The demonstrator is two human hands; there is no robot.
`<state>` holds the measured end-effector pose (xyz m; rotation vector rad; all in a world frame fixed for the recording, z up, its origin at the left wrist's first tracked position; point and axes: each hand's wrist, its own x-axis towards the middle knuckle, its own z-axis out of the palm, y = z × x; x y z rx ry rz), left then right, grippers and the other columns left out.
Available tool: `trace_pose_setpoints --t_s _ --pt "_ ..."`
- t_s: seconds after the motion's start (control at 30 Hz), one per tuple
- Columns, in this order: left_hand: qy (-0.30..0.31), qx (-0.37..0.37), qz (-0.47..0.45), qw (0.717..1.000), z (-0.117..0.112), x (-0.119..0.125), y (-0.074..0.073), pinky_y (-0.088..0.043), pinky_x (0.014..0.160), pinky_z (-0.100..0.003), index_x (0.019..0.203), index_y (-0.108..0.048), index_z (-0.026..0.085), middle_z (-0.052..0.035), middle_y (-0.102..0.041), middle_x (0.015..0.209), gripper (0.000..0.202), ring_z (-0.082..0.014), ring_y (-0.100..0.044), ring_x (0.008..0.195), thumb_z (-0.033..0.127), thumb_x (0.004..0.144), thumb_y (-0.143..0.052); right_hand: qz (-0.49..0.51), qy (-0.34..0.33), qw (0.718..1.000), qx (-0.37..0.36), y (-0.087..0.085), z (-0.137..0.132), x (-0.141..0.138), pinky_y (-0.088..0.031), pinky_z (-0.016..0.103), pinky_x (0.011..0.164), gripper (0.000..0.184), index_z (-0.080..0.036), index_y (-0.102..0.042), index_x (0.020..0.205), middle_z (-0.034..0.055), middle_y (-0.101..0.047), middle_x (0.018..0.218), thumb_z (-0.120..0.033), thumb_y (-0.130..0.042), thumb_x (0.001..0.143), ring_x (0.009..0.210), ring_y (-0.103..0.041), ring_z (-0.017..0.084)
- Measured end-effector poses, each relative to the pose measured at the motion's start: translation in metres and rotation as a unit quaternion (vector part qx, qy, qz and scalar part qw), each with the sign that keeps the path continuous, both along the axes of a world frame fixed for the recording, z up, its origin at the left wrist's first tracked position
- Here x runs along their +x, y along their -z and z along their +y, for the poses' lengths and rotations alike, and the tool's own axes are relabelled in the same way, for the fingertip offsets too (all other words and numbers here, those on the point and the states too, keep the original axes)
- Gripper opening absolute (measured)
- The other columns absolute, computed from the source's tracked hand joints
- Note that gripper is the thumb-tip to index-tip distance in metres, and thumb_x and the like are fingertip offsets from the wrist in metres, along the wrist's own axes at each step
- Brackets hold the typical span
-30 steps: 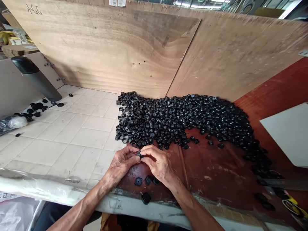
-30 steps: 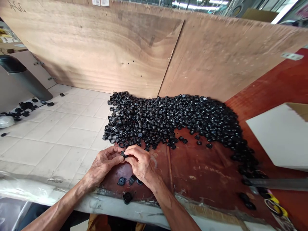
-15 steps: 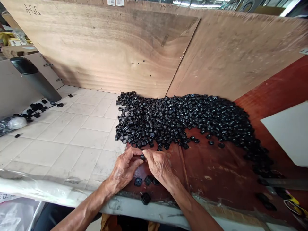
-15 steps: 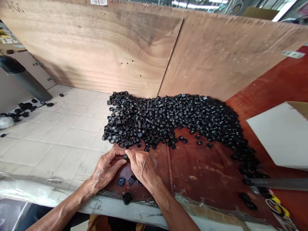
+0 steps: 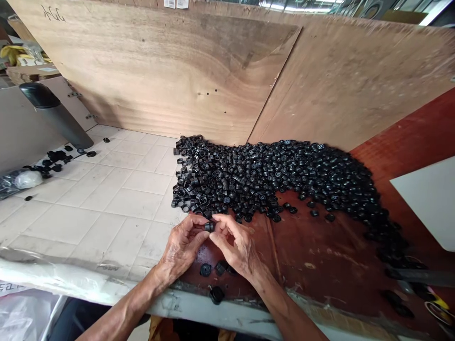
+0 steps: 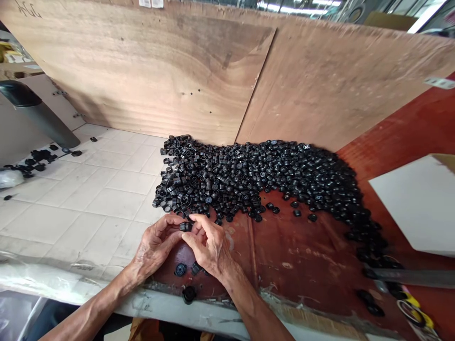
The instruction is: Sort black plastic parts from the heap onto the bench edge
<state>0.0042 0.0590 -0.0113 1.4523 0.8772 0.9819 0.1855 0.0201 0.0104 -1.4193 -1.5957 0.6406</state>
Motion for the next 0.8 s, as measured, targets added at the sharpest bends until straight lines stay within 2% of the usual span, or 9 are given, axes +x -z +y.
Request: trace_pose_setpoints --t_s 0.13,0.2,0.27,0.33,0.43,0.53,0.6,0.7,0.8 --pt "0.019 -0.007 0.009 1.0 -0.001 0.0 0.001 -0.06 0.091 -0.032 0.113 -0.072 0.021 -0.0063 -0.077 0.109 0.018 -0.0206 -0.076 0.098 0.029 0.097 -0.07 0.008 0.017 1.0 -0.014 -0.005 0.001 0.002 -0.043 0.023 0.056 0.024 -0.02 -0.071 0.084 -0.0018 -0.064 0.062 -0.034 -0.059 0.1 0.055 -0.057 0.013" --pt "0.015 -0.028 -0.009 0.999 0.0 0.0 0.001 -0.06 0.091 -0.031 0.113 -0.072 0.02 -0.0063 -0.077 0.109 0.019 -0.0207 -0.075 0.099 0.03 0.096 -0.071 0.015 0.002 1.0 -0.009 -0.004 0.001 0.003 -0.048 0.023 0.061 0.015 -0.02 -0.073 0.096 0.0007 -0.071 0.074 -0.031 -0.062 0.098 0.063 -0.063 0.015" --pt "0.011 -0.059 -0.043 0.997 0.0 0.001 0.0 -0.06 0.091 -0.032 0.111 -0.071 0.02 -0.0059 -0.077 0.107 0.02 -0.021 -0.076 0.099 0.031 0.095 -0.073 0.015 -0.036 0.999 0.012 -0.002 0.002 0.003 -0.052 0.025 0.07 0.019 -0.02 -0.072 0.112 0.0038 -0.076 0.091 -0.025 -0.064 0.094 0.076 -0.069 0.017" --pt "0.007 -0.066 -0.053 0.996 0.001 0.0 -0.001 -0.061 0.09 -0.031 0.11 -0.071 0.02 -0.0054 -0.077 0.104 0.02 -0.0207 -0.075 0.097 0.032 0.094 -0.074 -0.004 -0.05 0.998 0.03 0.002 0.002 0.004 -0.051 0.025 0.071 0.012 -0.02 -0.072 0.1 0.0033 -0.073 0.086 -0.022 -0.06 0.096 0.074 -0.067 0.017" --pt "-0.007 -0.034 -0.025 0.999 0.001 -0.001 -0.002 -0.06 0.09 -0.03 0.109 -0.073 0.02 -0.0054 -0.077 0.105 0.019 -0.0199 -0.074 0.096 0.031 0.094 -0.073 -0.029 -0.04 0.999 0.017 0.005 0.001 0.004 -0.046 0.025 0.061 0.021 -0.022 -0.065 0.08 -0.0005 -0.064 0.067 -0.024 -0.059 0.099 0.062 -0.061 0.015" --pt "0.0 -0.031 -0.005 1.0 0.002 -0.002 -0.002 -0.06 0.09 -0.031 0.11 -0.072 0.019 -0.0062 -0.077 0.105 0.019 -0.0206 -0.075 0.096 0.03 0.095 -0.072 -0.006 -0.039 0.999 0.012 0.003 0.001 0.004 -0.049 0.024 0.063 0.009 -0.02 -0.069 0.1 0.0011 -0.07 0.077 -0.026 -0.063 0.097 0.066 -0.065 0.016" --pt "0.02 -0.031 0.0 0.999 0.002 -0.003 -0.002 -0.061 0.088 -0.032 0.112 -0.07 0.019 -0.0066 -0.077 0.104 0.019 -0.0207 -0.076 0.094 0.031 0.097 -0.07 0.007 -0.046 0.999 0.019 0.003 0.0 0.004 -0.052 0.025 0.068 0.017 -0.02 -0.07 0.11 0.0026 -0.073 0.084 -0.024 -0.061 0.097 0.071 -0.069 0.017" --pt "0.023 0.057 0.044 0.997 0.002 -0.004 -0.001 -0.061 0.093 -0.035 0.114 -0.07 0.021 -0.0072 -0.077 0.109 0.017 -0.0214 -0.076 0.099 0.029 0.1 -0.066 0.005 -0.044 0.999 0.004 0.006 0.001 0.001 -0.051 0.025 0.067 0.015 -0.02 -0.069 0.099 -0.0012 -0.068 0.067 -0.027 -0.056 0.101 0.062 -0.067 0.016" --pt "0.0 0.161 0.086 0.983 0.001 -0.005 0.0 -0.056 0.104 -0.04 0.115 -0.071 0.023 -0.0074 -0.076 0.114 0.017 -0.0234 -0.072 0.113 0.023 0.098 -0.066 0.008 -0.028 0.998 -0.055 0.011 0.0 -0.003 -0.047 0.024 0.058 0.038 -0.023 -0.06 0.075 -0.0044 -0.058 0.052 -0.033 -0.044 0.108 0.046 -0.059 0.013"
